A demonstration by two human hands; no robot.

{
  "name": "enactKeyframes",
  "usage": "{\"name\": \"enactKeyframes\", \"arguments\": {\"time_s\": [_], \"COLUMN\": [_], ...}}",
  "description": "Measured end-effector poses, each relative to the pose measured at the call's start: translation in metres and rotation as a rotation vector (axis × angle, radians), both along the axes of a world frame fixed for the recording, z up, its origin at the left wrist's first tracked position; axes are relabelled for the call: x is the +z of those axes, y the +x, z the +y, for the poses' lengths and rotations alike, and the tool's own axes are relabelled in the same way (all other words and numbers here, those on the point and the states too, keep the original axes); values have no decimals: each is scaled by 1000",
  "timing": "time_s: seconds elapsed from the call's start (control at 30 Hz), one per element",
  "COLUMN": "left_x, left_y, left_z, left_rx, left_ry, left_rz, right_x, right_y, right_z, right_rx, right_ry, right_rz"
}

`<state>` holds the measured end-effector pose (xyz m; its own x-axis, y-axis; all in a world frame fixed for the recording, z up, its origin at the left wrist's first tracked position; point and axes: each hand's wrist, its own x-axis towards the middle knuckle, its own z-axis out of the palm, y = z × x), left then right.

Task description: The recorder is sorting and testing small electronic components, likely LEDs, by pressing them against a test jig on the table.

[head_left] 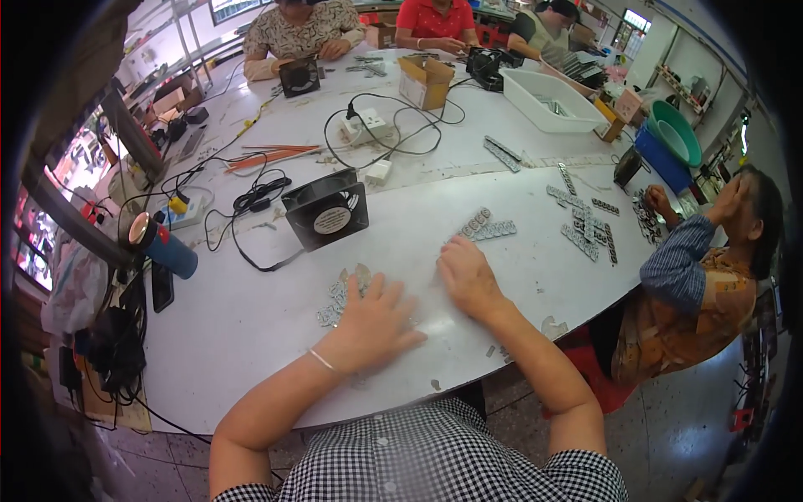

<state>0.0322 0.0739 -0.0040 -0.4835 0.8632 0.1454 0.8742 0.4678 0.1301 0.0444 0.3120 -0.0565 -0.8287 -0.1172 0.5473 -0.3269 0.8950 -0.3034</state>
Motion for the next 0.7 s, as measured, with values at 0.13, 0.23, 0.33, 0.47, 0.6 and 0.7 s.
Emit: {"name": "enactKeyframes", "arguments": {"time_s": [0.13, 0.23, 0.33, 0.47, 0.6, 0.7], "left_x": [-1, 4, 1, 10, 10, -9], "left_y": [7, 4, 3, 22, 45, 42], "left_z": [-29, -38, -36, -30, -40, -50], "left_rx": [-12, 4, 22, 18, -64, -70], "left_ry": [-57, -48, 7, 17, 28, 38], "left_rz": [-37, -100, -82, -2, -59, -19], "right_x": [11, 19, 24, 26, 25, 18], "right_y": [19, 27, 7, -23, -27, -17], "right_z": [23, 51, 68, 52, 61, 67], "right_rx": [-36, -174, -266, -352, -363, -352], "right_ry": [-145, -255, -176, -22, 100, 78], "right_rz": [-83, -109, -116, -382, -365, -234]}}
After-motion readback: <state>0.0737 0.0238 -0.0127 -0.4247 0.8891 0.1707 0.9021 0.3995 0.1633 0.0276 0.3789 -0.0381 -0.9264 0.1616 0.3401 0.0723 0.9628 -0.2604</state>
